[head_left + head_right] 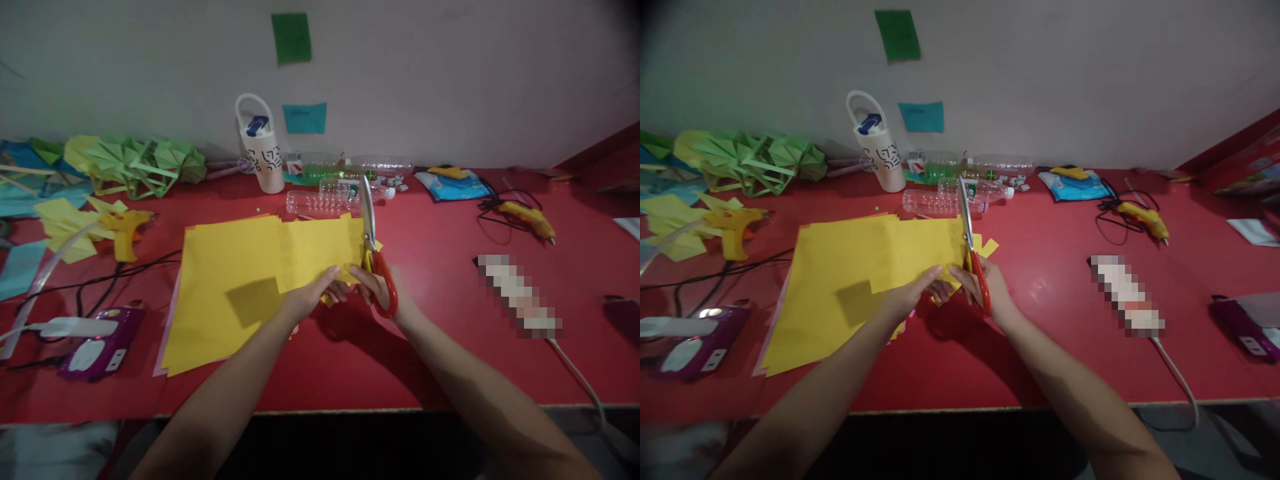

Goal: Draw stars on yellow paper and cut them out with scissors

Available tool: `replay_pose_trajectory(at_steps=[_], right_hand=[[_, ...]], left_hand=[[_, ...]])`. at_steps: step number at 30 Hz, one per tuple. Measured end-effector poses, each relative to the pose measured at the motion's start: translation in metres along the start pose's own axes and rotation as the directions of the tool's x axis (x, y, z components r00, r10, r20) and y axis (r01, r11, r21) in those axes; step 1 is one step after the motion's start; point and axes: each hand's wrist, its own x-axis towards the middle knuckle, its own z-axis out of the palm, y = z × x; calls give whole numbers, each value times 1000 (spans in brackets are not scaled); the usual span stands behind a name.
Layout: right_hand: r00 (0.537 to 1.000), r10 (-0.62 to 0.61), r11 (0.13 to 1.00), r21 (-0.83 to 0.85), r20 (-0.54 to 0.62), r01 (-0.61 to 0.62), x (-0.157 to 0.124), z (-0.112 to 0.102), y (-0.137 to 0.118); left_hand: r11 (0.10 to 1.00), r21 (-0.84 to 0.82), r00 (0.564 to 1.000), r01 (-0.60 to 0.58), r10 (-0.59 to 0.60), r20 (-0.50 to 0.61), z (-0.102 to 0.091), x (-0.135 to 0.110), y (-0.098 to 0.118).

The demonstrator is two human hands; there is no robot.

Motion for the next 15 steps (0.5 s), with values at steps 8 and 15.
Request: replay_pose_trajectory(at_steps=[8,15], right_hand=[[999,3,1000,-9,-45,-3,0,-8,-3],[998,-36,999,7,-42,36,2,-14,-4]], left_hand=[[999,-35,998,0,-2,-62,-6,-2,-1],[1000,-6,997,-18,18,-73,-8,3,1]])
